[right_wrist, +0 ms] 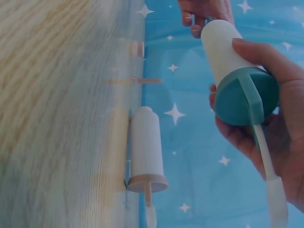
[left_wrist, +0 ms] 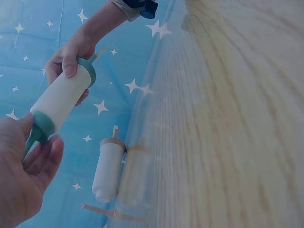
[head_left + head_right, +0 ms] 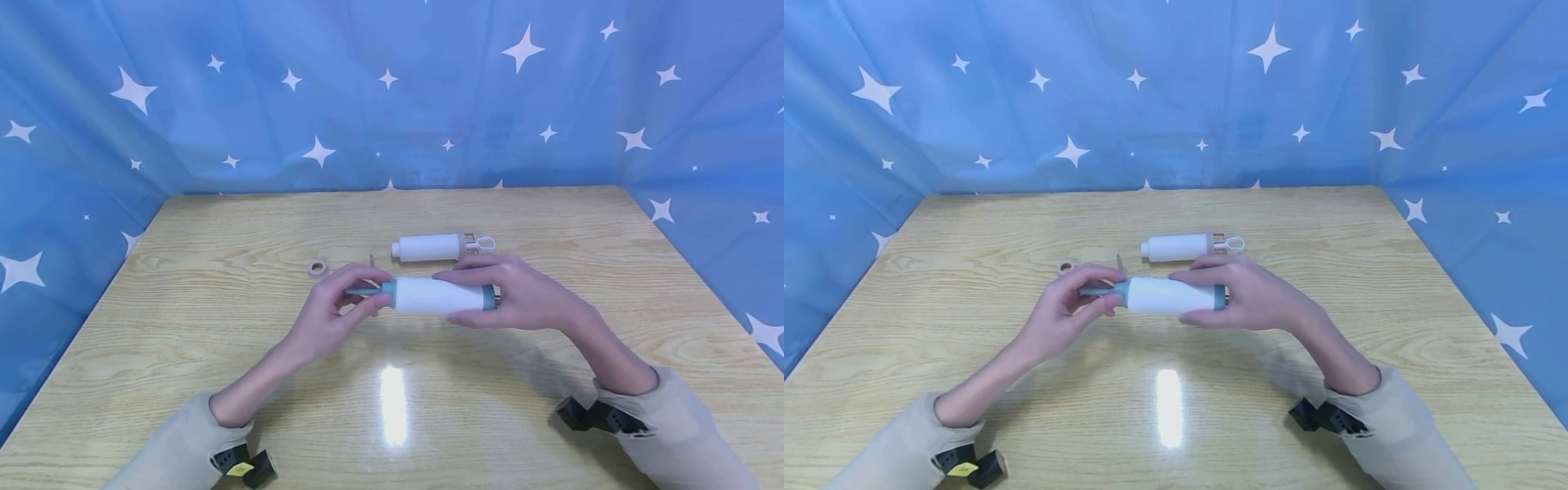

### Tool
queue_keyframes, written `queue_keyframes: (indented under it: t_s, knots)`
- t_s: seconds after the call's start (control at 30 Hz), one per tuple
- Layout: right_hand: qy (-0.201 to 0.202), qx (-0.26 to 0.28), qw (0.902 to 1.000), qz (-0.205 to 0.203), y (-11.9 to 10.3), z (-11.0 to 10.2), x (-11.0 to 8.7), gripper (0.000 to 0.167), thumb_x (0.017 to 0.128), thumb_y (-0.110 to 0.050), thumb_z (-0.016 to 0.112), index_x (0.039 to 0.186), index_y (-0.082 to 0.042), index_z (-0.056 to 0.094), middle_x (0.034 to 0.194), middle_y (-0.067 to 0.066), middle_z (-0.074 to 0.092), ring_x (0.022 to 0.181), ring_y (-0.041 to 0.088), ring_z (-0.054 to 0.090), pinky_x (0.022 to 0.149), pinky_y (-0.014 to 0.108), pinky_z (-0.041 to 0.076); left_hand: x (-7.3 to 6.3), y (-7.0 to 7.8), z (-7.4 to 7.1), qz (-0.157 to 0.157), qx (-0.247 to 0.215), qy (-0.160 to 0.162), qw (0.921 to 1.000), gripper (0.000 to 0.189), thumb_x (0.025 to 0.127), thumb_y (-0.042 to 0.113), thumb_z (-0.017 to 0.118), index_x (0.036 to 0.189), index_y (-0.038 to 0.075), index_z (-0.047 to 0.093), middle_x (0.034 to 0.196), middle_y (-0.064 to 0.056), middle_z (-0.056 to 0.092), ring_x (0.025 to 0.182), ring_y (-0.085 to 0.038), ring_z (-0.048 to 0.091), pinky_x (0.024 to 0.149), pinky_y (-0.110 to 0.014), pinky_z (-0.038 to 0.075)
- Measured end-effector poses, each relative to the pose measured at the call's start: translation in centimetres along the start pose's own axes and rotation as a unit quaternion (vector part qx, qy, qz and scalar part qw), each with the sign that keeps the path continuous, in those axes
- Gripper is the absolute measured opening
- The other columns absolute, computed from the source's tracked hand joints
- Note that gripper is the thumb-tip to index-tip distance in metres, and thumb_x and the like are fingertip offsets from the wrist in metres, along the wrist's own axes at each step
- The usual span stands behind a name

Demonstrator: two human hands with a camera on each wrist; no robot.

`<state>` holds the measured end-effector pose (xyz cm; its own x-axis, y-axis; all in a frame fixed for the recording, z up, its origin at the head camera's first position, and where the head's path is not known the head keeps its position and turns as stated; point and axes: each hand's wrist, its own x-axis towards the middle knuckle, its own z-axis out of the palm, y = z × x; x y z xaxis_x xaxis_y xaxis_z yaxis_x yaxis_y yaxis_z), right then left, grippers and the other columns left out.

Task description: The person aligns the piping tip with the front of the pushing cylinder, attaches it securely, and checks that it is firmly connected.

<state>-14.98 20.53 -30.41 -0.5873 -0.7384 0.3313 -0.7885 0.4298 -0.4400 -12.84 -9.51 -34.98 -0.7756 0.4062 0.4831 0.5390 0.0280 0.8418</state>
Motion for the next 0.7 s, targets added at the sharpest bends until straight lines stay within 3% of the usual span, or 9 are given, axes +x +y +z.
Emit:
queue_keyframes:
  t_s: [0.17, 0.27, 0.5, 0.7]
  knots:
    - [0.008, 0.002, 0.9998, -0.017, -0.07, -0.05, 0.03, 0.047, 0.082, -0.023, 0.085, 0.125, -0.011, 0.072, 0.114, 0.003, 0.069, 0.087, 0.011, 0.061, 0.063, 0.025, 0.055, 0.04, 0.06, -0.13, -0.037, 0.03, -0.002, 0.9989, 0.026, 0.094, 0.001, 0.07, 0.119, -0.003, 0.066, 0.111, -0.011, 0.071, 0.088, -0.029, 0.069, 0.069, -0.031, 0.062]
    - [0.01, 0.003, 0.9997, -0.022, -0.05, -0.02, 0.06, 0.046, 0.083, -0.024, 0.084, 0.125, -0.011, 0.072, 0.113, 0.002, 0.069, 0.087, 0.011, 0.06, 0.063, 0.024, 0.055, 0.05, 0.09, -0.2, -0.043, 0.043, -0.003, 0.9981, 0.025, 0.093, 0.002, 0.072, 0.118, -0.002, 0.068, 0.109, -0.01, 0.072, 0.083, -0.032, 0.069, 0.069, -0.03, 0.062]
    - [0.006, 0.001, 0.9998, -0.017, 0.07, -0.04, 0.01, 0.047, 0.082, -0.023, 0.085, 0.125, -0.011, 0.072, 0.115, 0.003, 0.069, 0.089, 0.011, 0.061, 0.064, 0.025, 0.055, 0.02, -0.09, -0.27, -0.011, 0.06, -0.007, 0.9981, 0.031, 0.09, 0.001, 0.075, 0.12, 0.003, 0.069, 0.112, -0.005, 0.072, 0.094, -0.017, 0.068, 0.076, -0.031, 0.061]
    - [0.003, 0.002, 1.0, -0.008, 0.08, -0.1, 0.05, 0.047, 0.081, -0.022, 0.085, 0.125, -0.012, 0.072, 0.115, 0.002, 0.069, 0.089, 0.011, 0.061, 0.064, 0.026, 0.055, -0.04, -0.22, -0.24, 0.025, 0.059, -0.001, 0.998, 0.034, 0.086, -0.002, 0.077, 0.119, 0.003, 0.069, 0.112, -0.006, 0.071, 0.092, -0.018, 0.068, 0.075, -0.031, 0.062]
